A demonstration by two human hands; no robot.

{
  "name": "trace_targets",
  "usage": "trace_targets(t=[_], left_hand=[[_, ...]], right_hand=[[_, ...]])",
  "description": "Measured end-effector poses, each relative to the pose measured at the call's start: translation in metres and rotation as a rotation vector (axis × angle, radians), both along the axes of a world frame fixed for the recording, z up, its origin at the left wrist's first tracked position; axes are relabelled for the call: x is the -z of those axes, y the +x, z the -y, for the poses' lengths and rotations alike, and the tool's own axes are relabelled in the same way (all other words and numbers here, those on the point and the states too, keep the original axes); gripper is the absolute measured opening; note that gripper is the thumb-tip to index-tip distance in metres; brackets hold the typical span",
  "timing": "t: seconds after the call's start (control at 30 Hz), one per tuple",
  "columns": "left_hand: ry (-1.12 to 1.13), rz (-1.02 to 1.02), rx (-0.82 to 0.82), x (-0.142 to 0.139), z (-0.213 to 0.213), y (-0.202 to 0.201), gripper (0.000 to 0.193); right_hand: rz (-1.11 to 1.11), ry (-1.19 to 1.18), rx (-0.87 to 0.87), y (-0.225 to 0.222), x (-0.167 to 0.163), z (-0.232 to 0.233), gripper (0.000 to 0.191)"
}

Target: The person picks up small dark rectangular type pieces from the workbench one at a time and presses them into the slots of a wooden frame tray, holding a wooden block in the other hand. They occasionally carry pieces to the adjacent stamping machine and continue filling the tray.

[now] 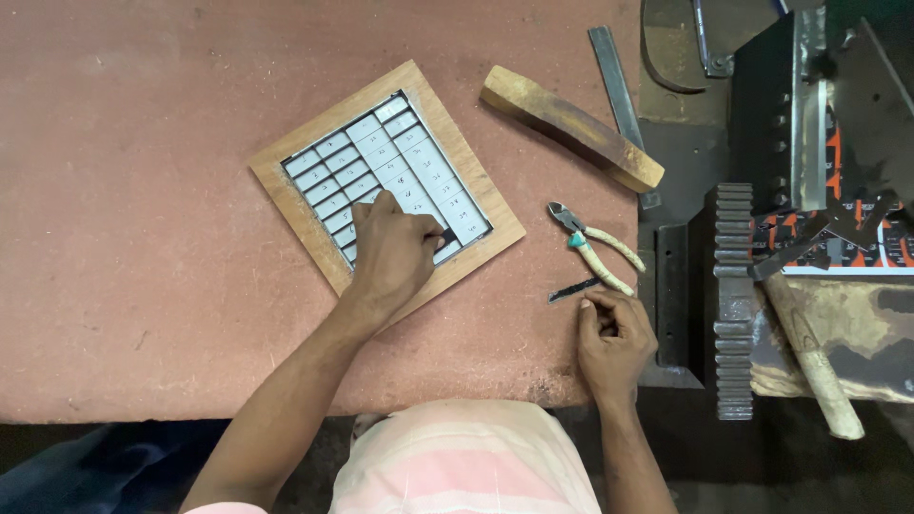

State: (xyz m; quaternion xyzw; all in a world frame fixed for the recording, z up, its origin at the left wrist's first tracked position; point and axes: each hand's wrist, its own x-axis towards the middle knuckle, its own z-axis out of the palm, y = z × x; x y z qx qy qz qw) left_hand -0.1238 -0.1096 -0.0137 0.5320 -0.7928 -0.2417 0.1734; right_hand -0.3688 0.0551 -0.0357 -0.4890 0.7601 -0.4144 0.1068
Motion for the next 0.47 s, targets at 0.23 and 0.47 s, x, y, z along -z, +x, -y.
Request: trace_targets(t=[0.23, 0.47], left_hand=[[-0.055, -0.029, -0.025, -0.003, 0.005, 0.005, 0.008], [-0.047, -0.133, -0.099, -0.003, 0.004, 0.012, 0.015]], right_hand=[[0.009, -0.022, 0.023, -0.003, 0.0, 0.002, 0.01], [-0.022, -0.006, 0.108, -0.01, -0.02, 0.005, 0.007]])
